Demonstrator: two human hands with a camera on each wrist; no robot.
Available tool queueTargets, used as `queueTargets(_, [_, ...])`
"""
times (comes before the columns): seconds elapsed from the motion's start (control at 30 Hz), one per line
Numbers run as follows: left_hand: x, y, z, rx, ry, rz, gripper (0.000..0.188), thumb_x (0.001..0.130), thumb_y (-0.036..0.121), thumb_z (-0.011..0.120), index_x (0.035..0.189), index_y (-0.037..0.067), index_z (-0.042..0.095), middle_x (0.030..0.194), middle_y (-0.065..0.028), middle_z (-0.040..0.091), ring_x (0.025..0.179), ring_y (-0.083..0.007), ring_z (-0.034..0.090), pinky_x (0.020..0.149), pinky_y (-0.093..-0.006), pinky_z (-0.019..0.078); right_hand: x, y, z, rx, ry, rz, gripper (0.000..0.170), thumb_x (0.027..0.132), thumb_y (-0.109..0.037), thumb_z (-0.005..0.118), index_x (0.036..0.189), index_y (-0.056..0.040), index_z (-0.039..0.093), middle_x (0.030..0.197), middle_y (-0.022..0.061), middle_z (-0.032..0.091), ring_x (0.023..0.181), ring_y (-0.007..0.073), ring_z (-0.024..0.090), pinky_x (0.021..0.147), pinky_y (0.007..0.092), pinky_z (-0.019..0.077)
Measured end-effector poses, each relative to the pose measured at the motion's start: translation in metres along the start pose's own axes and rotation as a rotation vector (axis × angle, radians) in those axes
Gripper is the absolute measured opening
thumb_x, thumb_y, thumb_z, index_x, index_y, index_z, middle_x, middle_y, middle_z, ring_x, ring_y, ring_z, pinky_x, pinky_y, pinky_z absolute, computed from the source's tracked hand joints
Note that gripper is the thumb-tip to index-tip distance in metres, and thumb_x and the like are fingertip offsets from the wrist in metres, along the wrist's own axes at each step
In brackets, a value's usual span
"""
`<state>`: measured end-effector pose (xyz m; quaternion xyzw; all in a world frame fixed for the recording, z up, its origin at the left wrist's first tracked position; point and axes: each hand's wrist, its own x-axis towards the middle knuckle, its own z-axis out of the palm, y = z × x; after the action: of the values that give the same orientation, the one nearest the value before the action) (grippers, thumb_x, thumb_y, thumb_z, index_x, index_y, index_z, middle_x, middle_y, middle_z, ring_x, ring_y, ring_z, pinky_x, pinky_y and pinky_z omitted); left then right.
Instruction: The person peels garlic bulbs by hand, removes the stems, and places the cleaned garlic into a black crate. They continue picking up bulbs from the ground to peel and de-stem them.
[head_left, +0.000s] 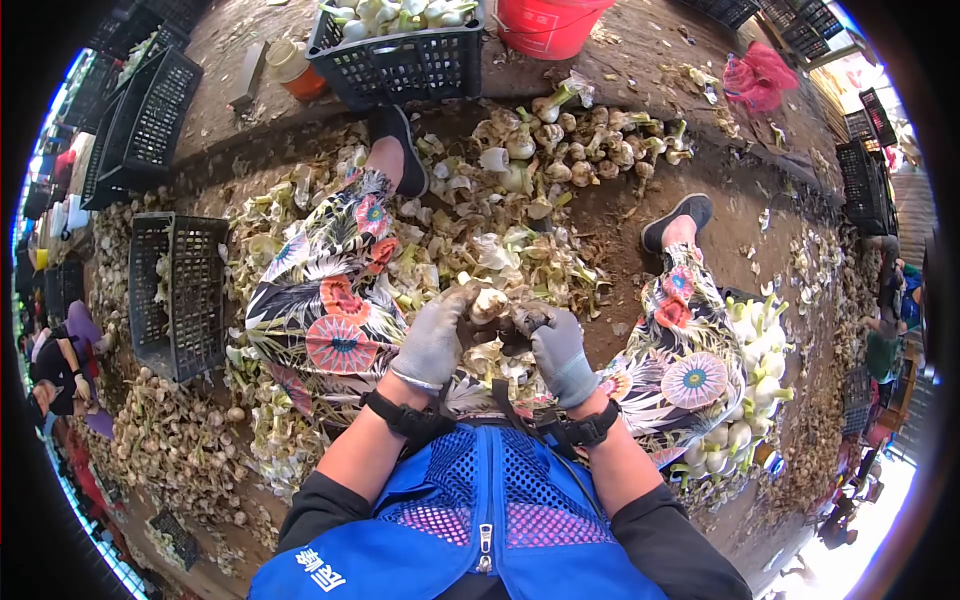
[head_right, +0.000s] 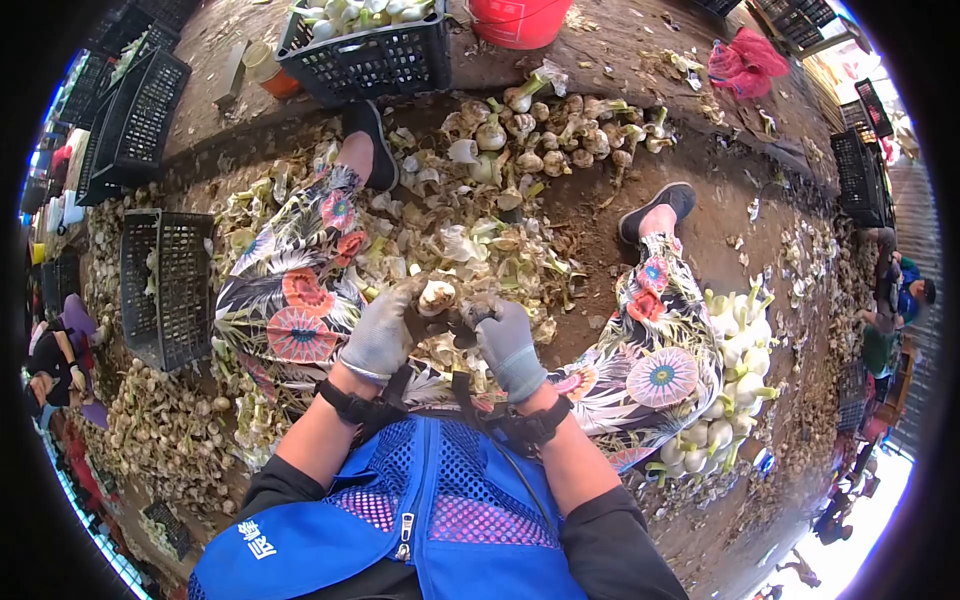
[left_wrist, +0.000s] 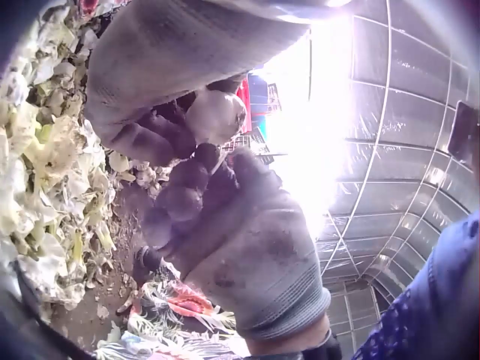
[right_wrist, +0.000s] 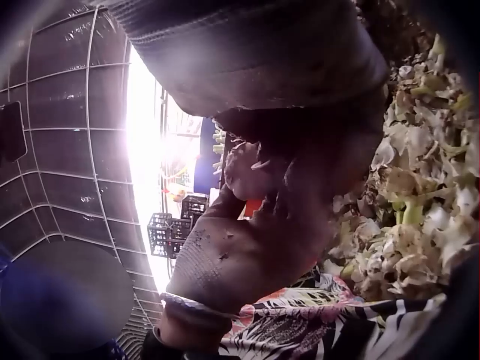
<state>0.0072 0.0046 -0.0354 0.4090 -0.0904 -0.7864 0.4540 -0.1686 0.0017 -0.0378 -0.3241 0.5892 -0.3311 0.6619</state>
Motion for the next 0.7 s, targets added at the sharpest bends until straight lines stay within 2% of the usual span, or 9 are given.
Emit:
queueTargets(0.2, [0.002, -0.011, -0.008, 0.108, 0.054, 0.019, 0.036, 0.106, 0.028, 0.04, 0.125, 0.002, 0.055, 0.118, -0.0111, 0.063, 0.104, -0.0236, 0.064, 0.094, -0.0409, 0.0525, -0.007, -0.027, 0.015, -0.222, 0.023, 0.028, 0.02, 0.095, -0.014, 0.059, 0.088, 0.0026, 0.068, 0.072, 0.0036, 0.063, 0.057, 0.0112, 0.06, 0.049, 0.0264, 0.05])
queueTargets(0.3, [0.001, -0.01, -0.006, 0.06, -0.028, 0.047, 0.037, 0.107, 0.033, 0.038, 0.124, 0.004, 0.055, 0.116, -0.0103, 0.063, 0.101, -0.0243, 0.064, 0.092, -0.0412, 0.0525, 0.002, 0.001, 0.01, -0.072, -0.012, -0.017, 0.025, 0.096, -0.021, 0.062, 0.089, 0.0014, 0.07, 0.074, 0.0025, 0.064, 0.063, 0.0106, 0.062, 0.054, 0.027, 0.0515])
queueTargets(0.4, [0.006, -0.016, -0.016, -0.264, -0.002, -0.085, 0.04, 0.107, 0.038, 0.037, 0.121, 0.006, 0.055, 0.11, -0.0087, 0.065, 0.094, -0.0228, 0.064, 0.086, -0.0406, 0.0532, 0.004, 0.009, -0.003, -0.01, -0.081, 0.064, 0.023, 0.097, -0.019, 0.061, 0.095, 0.0009, 0.071, 0.078, 0.0019, 0.066, 0.069, 0.0104, 0.063, 0.061, 0.0271, 0.0535])
queueTargets(0.47, [0.008, -0.017, -0.033, -0.541, -0.32, -0.148, 0.039, 0.106, 0.041, 0.039, 0.12, 0.008, 0.055, 0.105, -0.008, 0.066, 0.09, -0.0216, 0.064, 0.082, -0.0393, 0.0525, 0.0, 0.007, -0.009, 0.099, -0.063, 0.077, 0.024, 0.098, -0.019, 0.058, 0.099, 0.0016, 0.07, 0.081, 0.0039, 0.069, 0.069, 0.0112, 0.064, 0.062, 0.027, 0.054])
queueTargets(0.53, [-0.004, 0.0, -0.012, -0.449, -0.074, -0.107, 0.034, 0.103, 0.041, 0.048, 0.118, 0.012, 0.058, 0.103, -0.0076, 0.067, 0.087, -0.0212, 0.064, 0.08, -0.0383, 0.052, -0.004, 0.015, -0.021, -0.074, -0.106, -0.341, 0.035, 0.098, -0.029, 0.057, 0.102, 0.0031, 0.069, 0.089, 0.0081, 0.071, 0.074, 0.016, 0.068, 0.067, 0.0332, 0.0562])
queueTargets(0.57, [-0.011, 0.007, -0.007, -0.463, -0.019, -0.038, 0.034, 0.102, 0.041, 0.05, 0.117, 0.011, 0.058, 0.104, -0.0075, 0.066, 0.087, -0.021, 0.064, 0.079, -0.038, 0.0524, -0.001, 0.016, -0.037, -0.457, -0.117, -0.604, 0.04, 0.099, -0.033, 0.053, 0.104, 0.0029, 0.069, 0.091, 0.0097, 0.071, 0.076, 0.0194, 0.069, 0.071, 0.0356, 0.0568])
queueTargets(0.6, [-0.019, 0.02, -0.007, -0.475, 0.043, 0.049, 0.033, 0.101, 0.04, 0.052, 0.115, 0.011, 0.059, 0.105, -0.0074, 0.066, 0.087, -0.0208, 0.064, 0.078, -0.0377, 0.0528, 0.009, 0.017, -0.05, -0.704, -0.174, -0.656, 0.037, 0.099, -0.031, 0.053, 0.108, 0.001, 0.069, 0.093, 0.0101, 0.071, 0.078, 0.0215, 0.069, 0.071, 0.0362, 0.0571])
queueTargets(0.63, [-0.026, 0.039, -0.023, -0.545, -0.134, 0.033, 0.031, 0.101, 0.037, 0.054, 0.113, 0.01, 0.06, 0.107, -0.0068, 0.066, 0.09, -0.02, 0.064, 0.079, -0.0369, 0.053, 0.018, 0.02, -0.056, -0.95, -0.226, -0.72, 0.035, 0.099, -0.029, 0.052, 0.112, -0.0008, 0.068, 0.094, 0.0105, 0.071, 0.079, 0.0235, 0.07, 0.071, 0.0368, 0.0574])
queueTargets(0.7, [-0.058, 0.098, -0.027, -0.611, -0.08, 0.298, 0.028, 0.101, 0.033, 0.054, 0.112, 0.008, 0.06, 0.103, -0.0069, 0.066, 0.088, -0.0208, 0.064, 0.081, -0.0386, 0.054, 0.022, 0.029, -0.049, 0.113, -0.026, 0.058, 0.024, 0.093, -0.019, 0.064, 0.111, -0.0036, 0.066, 0.09, 0.0099, 0.069, 0.074, 0.0225, 0.068, 0.067, 0.0355, 0.0571])
